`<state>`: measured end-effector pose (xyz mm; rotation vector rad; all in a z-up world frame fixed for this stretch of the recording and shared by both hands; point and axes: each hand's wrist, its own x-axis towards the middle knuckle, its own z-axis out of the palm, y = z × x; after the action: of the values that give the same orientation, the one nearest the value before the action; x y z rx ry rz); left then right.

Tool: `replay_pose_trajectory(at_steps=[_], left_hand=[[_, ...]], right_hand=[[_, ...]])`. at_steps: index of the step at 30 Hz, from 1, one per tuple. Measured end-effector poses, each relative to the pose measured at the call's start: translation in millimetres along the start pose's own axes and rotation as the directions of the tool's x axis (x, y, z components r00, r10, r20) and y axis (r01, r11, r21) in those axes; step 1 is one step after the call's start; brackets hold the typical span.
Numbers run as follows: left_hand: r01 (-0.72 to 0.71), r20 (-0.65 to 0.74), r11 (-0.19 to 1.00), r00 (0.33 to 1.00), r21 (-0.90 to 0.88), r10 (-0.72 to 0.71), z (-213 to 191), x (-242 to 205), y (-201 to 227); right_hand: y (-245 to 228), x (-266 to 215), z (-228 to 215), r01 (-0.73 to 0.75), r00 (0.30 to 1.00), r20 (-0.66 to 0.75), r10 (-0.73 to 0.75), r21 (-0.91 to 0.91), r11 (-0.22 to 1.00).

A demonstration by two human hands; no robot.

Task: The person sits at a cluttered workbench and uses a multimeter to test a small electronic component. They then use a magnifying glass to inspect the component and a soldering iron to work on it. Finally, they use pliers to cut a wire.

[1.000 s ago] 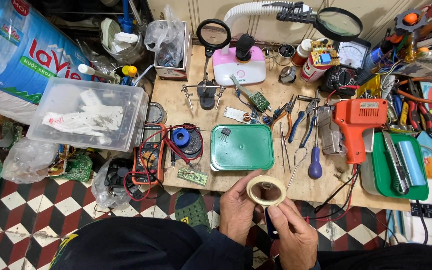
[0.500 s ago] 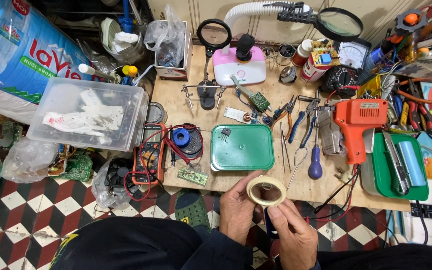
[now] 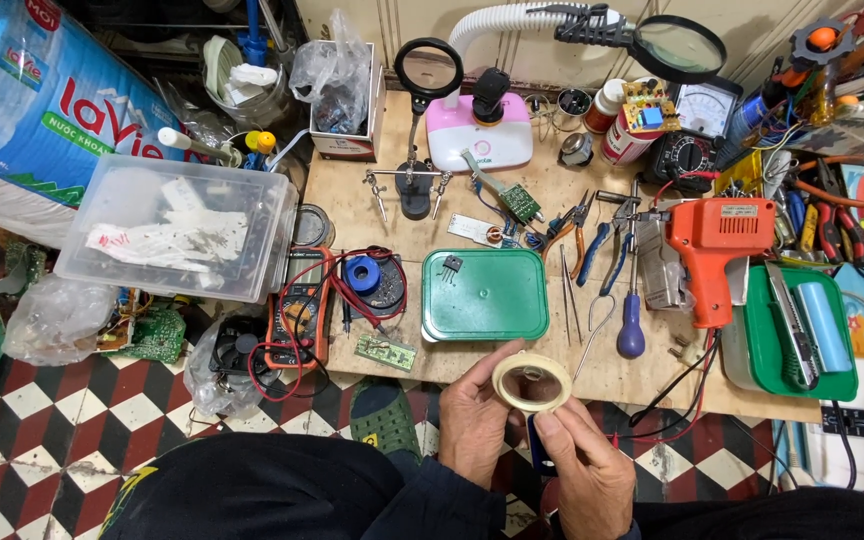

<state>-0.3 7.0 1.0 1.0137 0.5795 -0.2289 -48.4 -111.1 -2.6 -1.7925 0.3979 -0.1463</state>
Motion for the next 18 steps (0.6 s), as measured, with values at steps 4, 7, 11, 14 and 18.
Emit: replay_pose_trajectory(at_steps=[4,7,11,14,18], left_hand=[[0.009,0.014,1.0,1.0,-0.022,-0.009,0.2,-0.6,0.4],[0.0,0.0,1.0,1.0,-0.011,0.0,0.3,0.8,-0.5],[0.004,-0.008,1.0,1.0,-0.009,-0.004,-1.5,3.8,-5.1],[-0.004,-0.012,1.0,1.0,-0.006,0.004,-2.3,6.2,-8.1],[-0.015,-0.006,1.0,1.0,-0.024,0.015,-1.5,9.7,-9.7]], right_hand=[[-7.1,-0.8,0.6,-0.043,0.999,-0.002,0.043,0.003,0.999],[-4.9,-0.4,0.6,-0.033,0.999,-0.01,0.033,-0.001,0.999],[3.8,0.5,-0.1,-0.013,1.0,0.004,0.013,0.013,1.0],[1.3,0.9,-0.1,-0.003,1.0,0.017,0.003,0.021,1.0],[0.5,1.0,1.9,-0.016,1.0,-0.006,0.016,0.037,0.999]])
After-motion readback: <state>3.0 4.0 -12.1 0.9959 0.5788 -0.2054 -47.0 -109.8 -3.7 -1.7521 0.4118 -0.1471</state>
